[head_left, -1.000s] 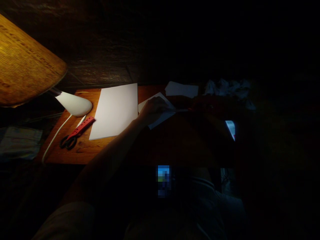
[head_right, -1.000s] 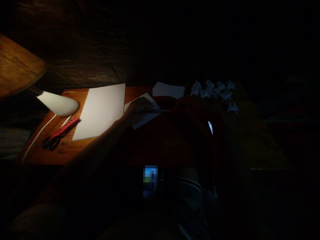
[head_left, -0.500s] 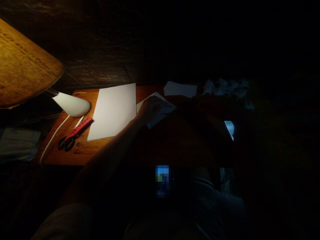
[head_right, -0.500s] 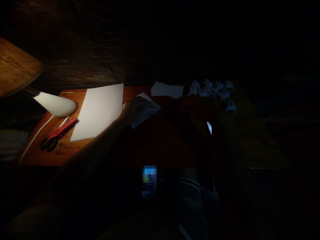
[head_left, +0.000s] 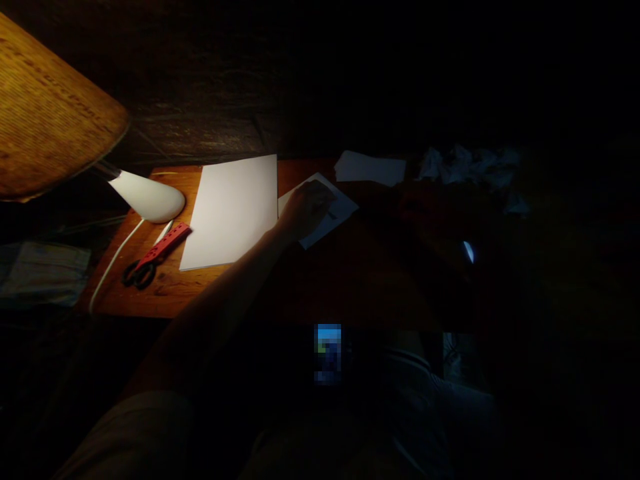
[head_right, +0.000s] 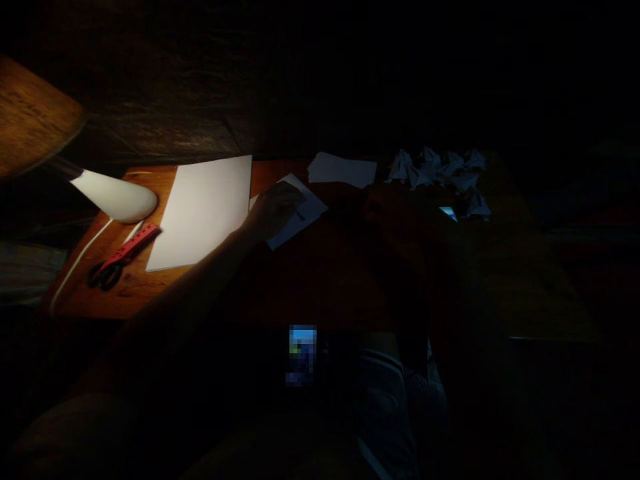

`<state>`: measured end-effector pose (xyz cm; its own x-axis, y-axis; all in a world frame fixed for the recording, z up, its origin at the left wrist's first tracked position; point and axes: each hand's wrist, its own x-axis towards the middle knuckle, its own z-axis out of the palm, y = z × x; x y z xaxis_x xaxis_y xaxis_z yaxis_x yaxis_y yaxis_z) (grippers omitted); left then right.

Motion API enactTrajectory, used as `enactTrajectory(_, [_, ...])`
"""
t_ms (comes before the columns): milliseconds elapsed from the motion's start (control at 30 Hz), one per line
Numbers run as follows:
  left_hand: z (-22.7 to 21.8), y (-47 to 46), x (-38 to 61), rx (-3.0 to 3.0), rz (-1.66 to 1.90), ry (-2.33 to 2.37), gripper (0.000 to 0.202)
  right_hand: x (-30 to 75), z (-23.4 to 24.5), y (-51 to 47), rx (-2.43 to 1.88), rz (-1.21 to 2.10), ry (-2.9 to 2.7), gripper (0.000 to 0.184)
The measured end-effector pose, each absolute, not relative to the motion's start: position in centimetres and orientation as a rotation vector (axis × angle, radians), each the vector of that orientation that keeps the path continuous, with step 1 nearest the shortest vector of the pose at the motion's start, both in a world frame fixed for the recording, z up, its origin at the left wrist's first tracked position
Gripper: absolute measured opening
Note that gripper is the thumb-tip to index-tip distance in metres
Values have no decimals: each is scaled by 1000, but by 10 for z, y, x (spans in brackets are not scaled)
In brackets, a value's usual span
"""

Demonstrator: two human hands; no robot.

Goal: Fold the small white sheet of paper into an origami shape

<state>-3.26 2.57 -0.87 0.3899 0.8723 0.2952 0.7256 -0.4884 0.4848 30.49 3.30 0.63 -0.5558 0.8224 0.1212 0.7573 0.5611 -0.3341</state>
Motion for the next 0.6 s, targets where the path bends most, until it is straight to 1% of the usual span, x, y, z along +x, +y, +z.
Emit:
enactTrajectory(167, [-9,25,-30,2360,716,1467,23,296,9,26,-1385,368,-2499,15])
enactTrajectory(233, [-10,24,-30,2383,675,1536,24,290,11,22,-1408,386,-2493,14])
enactTrajectory(400, [-11,18,-27,2398,581,1718,60,277,15,17,-1385,367,-2505,17])
enactTrajectory(533, [-4,12,-23,2363,460,1815,68,261,24,7,-1473,395,-2525,15])
enactTrajectory(600, [-1,10,-20,2345,398,1844,70,251,31,0,-1488,344,-2534,17])
